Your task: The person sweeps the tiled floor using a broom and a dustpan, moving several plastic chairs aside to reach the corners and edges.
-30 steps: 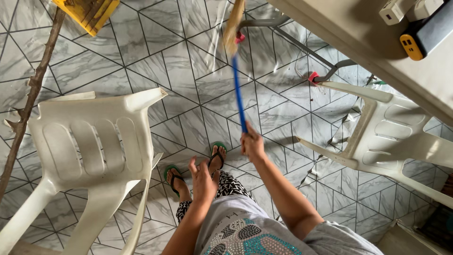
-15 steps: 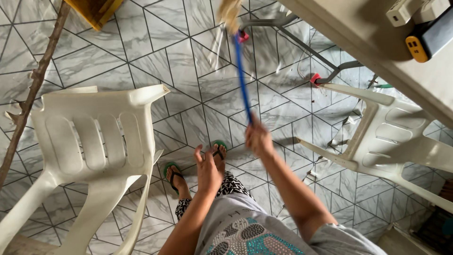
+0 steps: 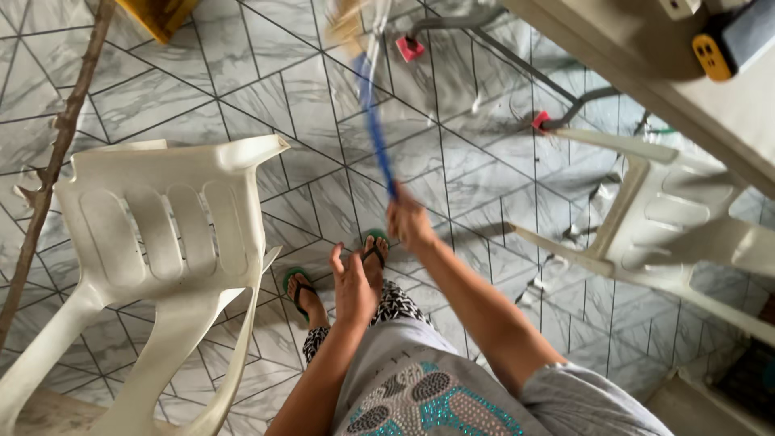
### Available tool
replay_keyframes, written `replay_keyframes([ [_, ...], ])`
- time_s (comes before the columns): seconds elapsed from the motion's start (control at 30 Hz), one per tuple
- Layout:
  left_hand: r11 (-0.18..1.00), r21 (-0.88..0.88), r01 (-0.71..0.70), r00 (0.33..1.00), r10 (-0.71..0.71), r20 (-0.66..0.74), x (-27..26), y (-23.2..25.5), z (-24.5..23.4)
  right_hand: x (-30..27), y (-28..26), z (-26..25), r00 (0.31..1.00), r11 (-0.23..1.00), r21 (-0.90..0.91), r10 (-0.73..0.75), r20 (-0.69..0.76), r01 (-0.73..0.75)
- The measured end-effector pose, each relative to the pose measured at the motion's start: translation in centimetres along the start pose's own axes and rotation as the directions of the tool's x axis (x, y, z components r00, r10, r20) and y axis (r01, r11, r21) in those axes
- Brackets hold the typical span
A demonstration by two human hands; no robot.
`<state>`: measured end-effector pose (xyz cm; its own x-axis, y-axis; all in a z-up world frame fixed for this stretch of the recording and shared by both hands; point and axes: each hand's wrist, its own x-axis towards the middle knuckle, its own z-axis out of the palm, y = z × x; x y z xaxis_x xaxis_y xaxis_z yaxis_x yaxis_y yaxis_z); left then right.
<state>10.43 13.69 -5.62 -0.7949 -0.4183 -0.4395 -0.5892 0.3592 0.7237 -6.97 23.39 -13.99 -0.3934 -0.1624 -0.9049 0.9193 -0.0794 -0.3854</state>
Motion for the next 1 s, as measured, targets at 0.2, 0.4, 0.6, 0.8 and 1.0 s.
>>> replay_keyframes([
  [0.2,0.954,0.174,-0.244,0.967,0.252,-0.025,-1.2,1.0,0.3,-2.6,5.7,-11.5,0.951,0.97,-0.078,0.24,0.197,-0.229],
  [0.4,0.974,0.095,-0.204,0.979,0.203,0.016,-1.8,2.8,0.3,8.0,-7.4,-25.0,0.911,0.919,-0.336,0.055,-0.409,-0.207],
  [0.6,0.934,0.175,-0.313,0.95,0.302,0.085,-3.7,4.2,1.3,0.4,-1.3,-21.3,0.921,0.967,-0.007,-0.245,-0.302,0.255],
  [0.8,0.923,0.18,-0.341,0.934,0.31,0.18,-5.8,4.8,0.9,-11.6,11.5,-22.1,0.991,0.978,-0.2,-0.079,-0.107,0.056],
  [1.0,0.859,0.212,-0.466,0.876,0.415,0.246,-7.1,2.2,0.0,-1.7,7.8,-32.1,0.923,0.829,-0.517,-0.003,-0.385,-0.213],
])
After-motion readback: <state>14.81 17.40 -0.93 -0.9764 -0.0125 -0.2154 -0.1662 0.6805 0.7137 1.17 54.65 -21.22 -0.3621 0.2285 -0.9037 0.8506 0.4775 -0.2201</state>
